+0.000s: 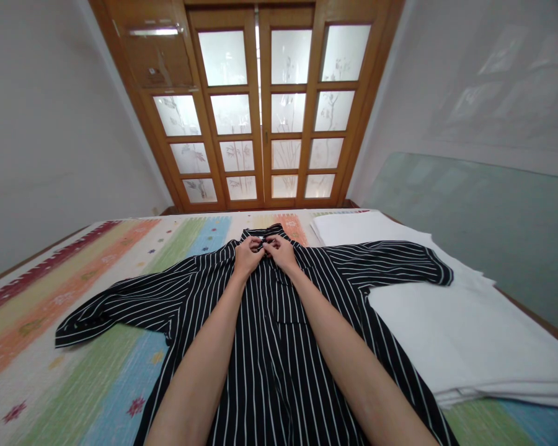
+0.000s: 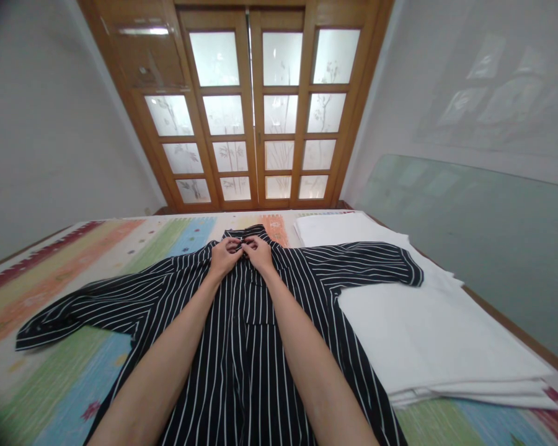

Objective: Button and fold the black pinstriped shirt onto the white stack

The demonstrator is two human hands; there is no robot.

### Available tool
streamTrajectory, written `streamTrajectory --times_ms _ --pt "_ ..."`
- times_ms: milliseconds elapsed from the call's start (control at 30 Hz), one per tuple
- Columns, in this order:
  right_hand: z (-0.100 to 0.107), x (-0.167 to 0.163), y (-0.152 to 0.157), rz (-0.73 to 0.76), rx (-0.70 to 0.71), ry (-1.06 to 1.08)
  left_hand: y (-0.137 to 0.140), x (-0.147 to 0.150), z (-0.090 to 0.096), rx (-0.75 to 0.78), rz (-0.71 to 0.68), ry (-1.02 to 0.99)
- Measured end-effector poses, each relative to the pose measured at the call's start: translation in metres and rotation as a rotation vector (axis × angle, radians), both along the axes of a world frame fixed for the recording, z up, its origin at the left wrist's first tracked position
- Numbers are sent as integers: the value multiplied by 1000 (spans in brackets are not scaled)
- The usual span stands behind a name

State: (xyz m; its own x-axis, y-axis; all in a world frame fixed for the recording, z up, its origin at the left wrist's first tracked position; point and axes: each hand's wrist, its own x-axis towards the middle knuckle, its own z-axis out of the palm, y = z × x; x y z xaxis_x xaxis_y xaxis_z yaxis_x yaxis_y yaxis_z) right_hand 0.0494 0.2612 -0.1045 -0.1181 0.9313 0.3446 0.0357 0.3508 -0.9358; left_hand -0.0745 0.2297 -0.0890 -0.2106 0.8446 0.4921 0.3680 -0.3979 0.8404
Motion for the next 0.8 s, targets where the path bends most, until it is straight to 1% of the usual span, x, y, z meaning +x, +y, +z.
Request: streamTrajectory --times_ms 167,433,633,800 --pt "-1 1 1 -13 42 -65 1 -1 -3 -11 -28 7" --pt "-3 -1 4 -74 -25 -64 3 -3 -4 -35 -50 -27" --pt "-3 -2 4 -98 -27 -79 3 -4 -4 -56 -84 -56" --pt "-3 -2 3 -118 -8 -104 2 -3 -4 -67 -85 -60"
